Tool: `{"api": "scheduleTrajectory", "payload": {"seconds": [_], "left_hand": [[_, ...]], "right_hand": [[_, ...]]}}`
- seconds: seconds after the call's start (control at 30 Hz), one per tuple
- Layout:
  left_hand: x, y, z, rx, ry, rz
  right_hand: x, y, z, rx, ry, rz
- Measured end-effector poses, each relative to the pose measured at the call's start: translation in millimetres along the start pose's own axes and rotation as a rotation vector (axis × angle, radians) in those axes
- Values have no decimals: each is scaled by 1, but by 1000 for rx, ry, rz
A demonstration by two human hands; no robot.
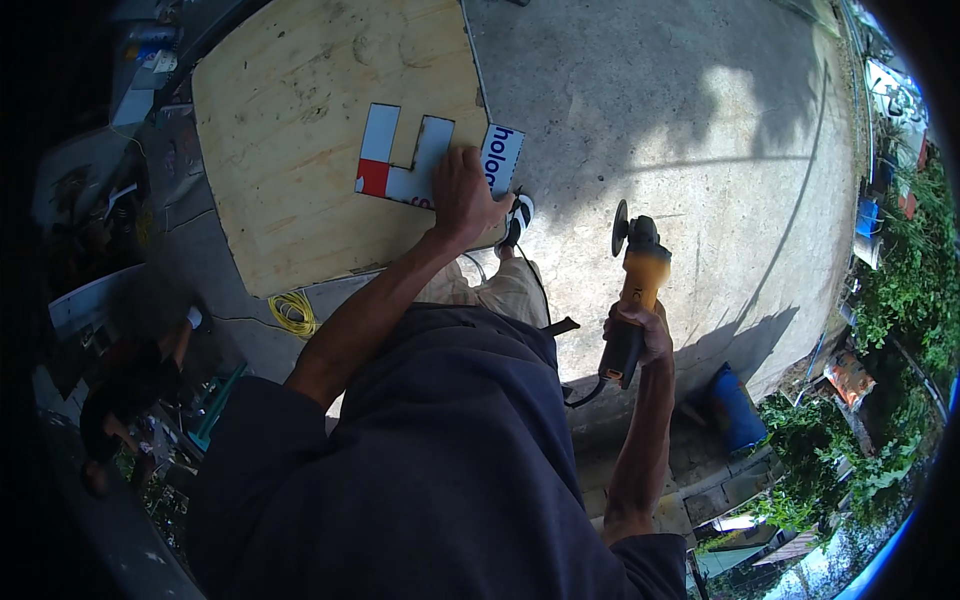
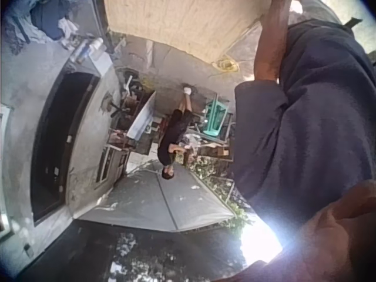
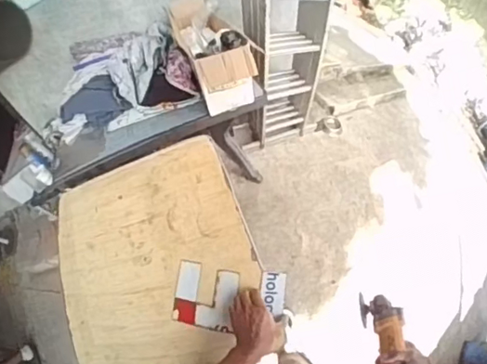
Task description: Cutting metal sign letters using an angle grinder.
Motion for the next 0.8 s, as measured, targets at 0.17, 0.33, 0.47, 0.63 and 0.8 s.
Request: {"api": "scheduleTrajectory", "payload": {"seconds": [0.17,0.33,0.47,0.63,0.8], "left_hand": [[-4,-4,1,-120,-7,38],[-4,-4,-8,-155,-238,-129],[0,-3,-17,-203,-344,-272],[-4,18,-17,-173,-381,-358],[13,38,-38,-60,-263,-155]], "right_hand": [[1,7,0,-29,12,-12],[-2,10,-2,-43,18,-11],[-5,-1,-16,-98,25,-12],[-2,-20,-32,-239,43,-22],[8,-61,-51,-400,83,-78]]}}
Point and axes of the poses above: each hand's wrist, its own x-axis towards the middle knuckle, its own y-axis out of the back of the hand, z = x × y, the point moved 7 cm from there along x, towards the middle knuckle, and after that the axes turned 7 degrees about -x, right-handed, at the moved point
